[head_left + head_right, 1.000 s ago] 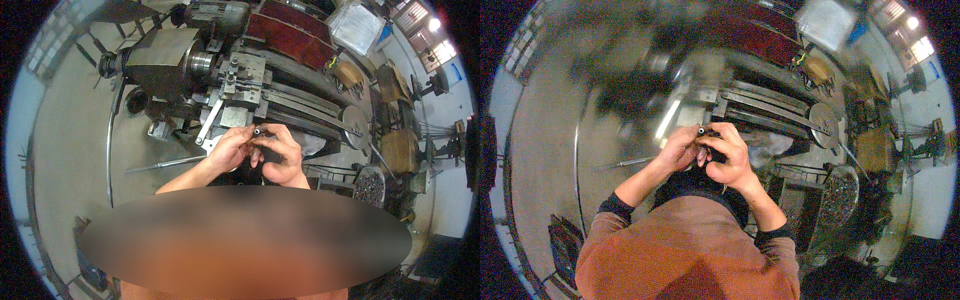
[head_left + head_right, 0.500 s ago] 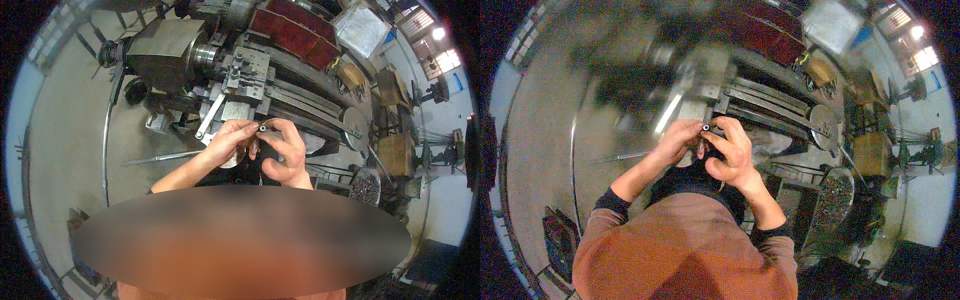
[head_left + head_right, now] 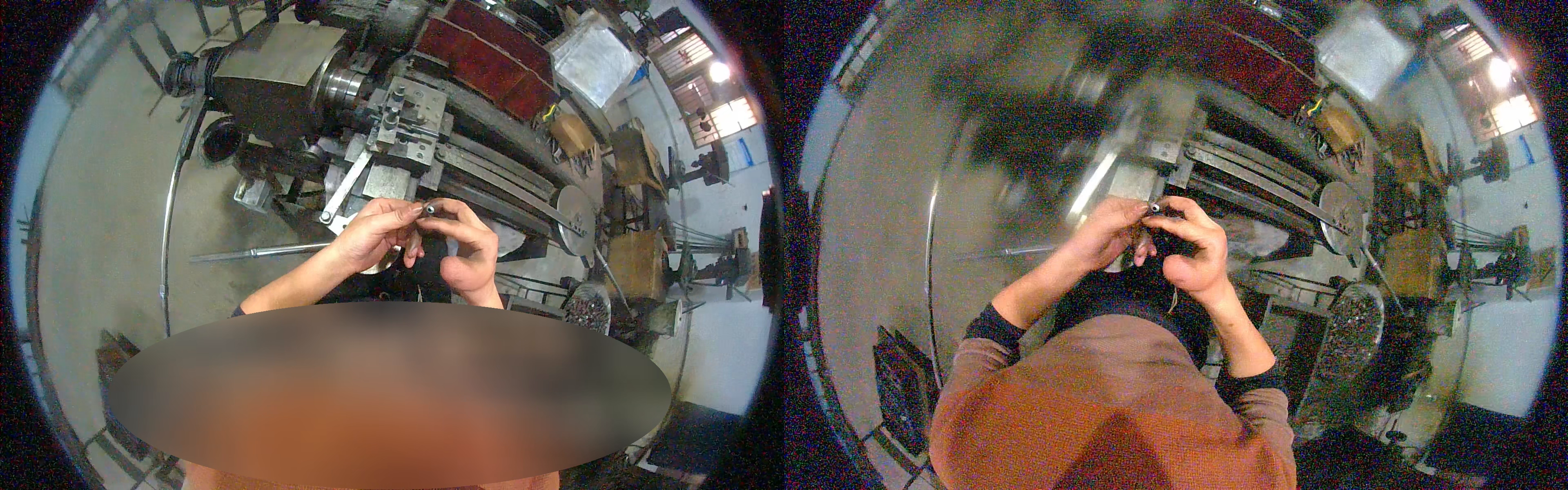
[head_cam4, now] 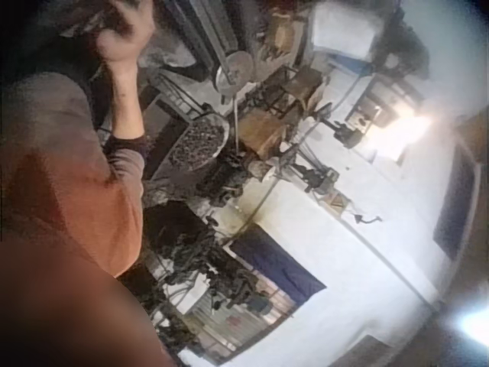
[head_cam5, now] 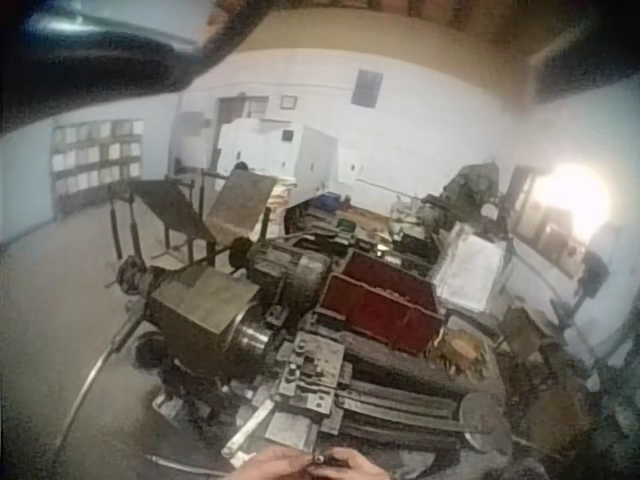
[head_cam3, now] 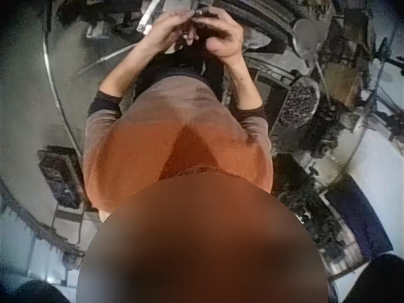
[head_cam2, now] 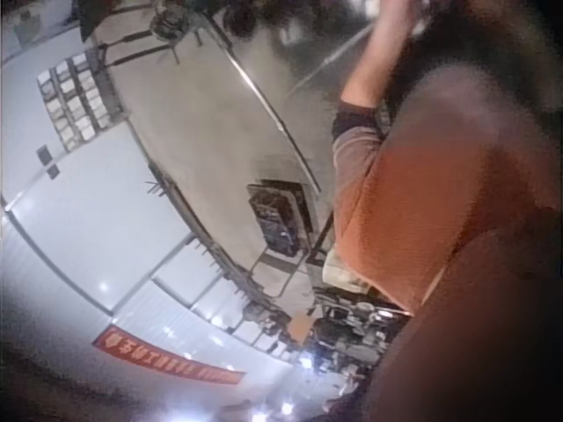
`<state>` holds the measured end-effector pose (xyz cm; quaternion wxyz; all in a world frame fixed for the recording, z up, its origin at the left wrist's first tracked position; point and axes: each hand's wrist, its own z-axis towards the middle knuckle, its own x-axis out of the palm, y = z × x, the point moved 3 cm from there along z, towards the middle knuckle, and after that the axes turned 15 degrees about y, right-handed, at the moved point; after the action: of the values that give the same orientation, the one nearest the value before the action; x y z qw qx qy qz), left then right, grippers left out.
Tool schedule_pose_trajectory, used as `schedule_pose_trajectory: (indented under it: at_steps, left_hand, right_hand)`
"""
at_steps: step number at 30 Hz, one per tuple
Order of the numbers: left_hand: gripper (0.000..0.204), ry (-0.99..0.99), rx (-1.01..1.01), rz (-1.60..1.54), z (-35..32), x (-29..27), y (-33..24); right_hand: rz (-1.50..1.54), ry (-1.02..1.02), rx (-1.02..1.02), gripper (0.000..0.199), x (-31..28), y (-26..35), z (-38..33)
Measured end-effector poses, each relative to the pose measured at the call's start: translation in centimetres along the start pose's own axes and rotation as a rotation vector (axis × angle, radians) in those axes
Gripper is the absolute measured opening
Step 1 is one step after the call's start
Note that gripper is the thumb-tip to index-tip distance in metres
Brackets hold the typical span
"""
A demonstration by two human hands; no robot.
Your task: The person operates a metal lathe, repeatedly loading small cylindrical metal pieces, adjusting controls, and removing finished parts. They place the processed pieces into a nearby bin and continue the cycle with new pieces.
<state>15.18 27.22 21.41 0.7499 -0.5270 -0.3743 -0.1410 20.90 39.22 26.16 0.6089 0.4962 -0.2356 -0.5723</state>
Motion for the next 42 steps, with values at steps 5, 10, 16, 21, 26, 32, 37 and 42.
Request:
schedule_pose_trajectory:
  at_steps: [5, 10, 16, 21, 26, 32, 37, 42]
  left_hand:
    - [0.031, -0.020, -0.010, 0.087, -0.3, -0.3, 0.0]
    - [0.032, -0.103, -0.056, 0.367, -0.7, -0.6, -1.0]
    - [0.029, -0.195, -0.010, 0.726, -0.7, -0.5, -2.4]
    - [0.028, -0.256, 0.005, 1.041, -0.6, -0.7, -2.7]
    - [0.027, -0.243, -0.050, 0.968, -0.6, -0.9, -2.3]
    - [0.035, -0.209, -0.094, 0.737, -0.8, -1.6, -2.1]
    - [0.035, 0.004, -0.067, 0.148, -1.0, -1.8, -0.7]
    - [0.032, -0.088, 0.051, 0.235, -1.0, -2.1, -1.0]
  right_hand:
    - [0.057, 0.004, 0.028, 0.061, -0.2, -0.7, -0.1]
    - [-0.349, 0.037, -0.040, 0.044, -0.7, -0.3, 0.2]
    - [-0.643, 0.139, 0.021, 0.045, 0.1, 0.3, 0.8]
    - [-0.637, 0.190, 0.037, 0.045, 0.3, 0.2, 1.2]
    - [-0.594, 0.193, 0.091, 0.044, 0.3, 0.1, 1.1]
    - [-0.403, 0.146, 0.071, 0.040, 0.1, -0.4, 1.1]
    - [-0.449, 0.108, -0.061, 0.040, 0.3, -0.7, 1.8]
    - [-0.583, 0.050, -0.059, 0.037, 1.6, -0.1, 2.2]
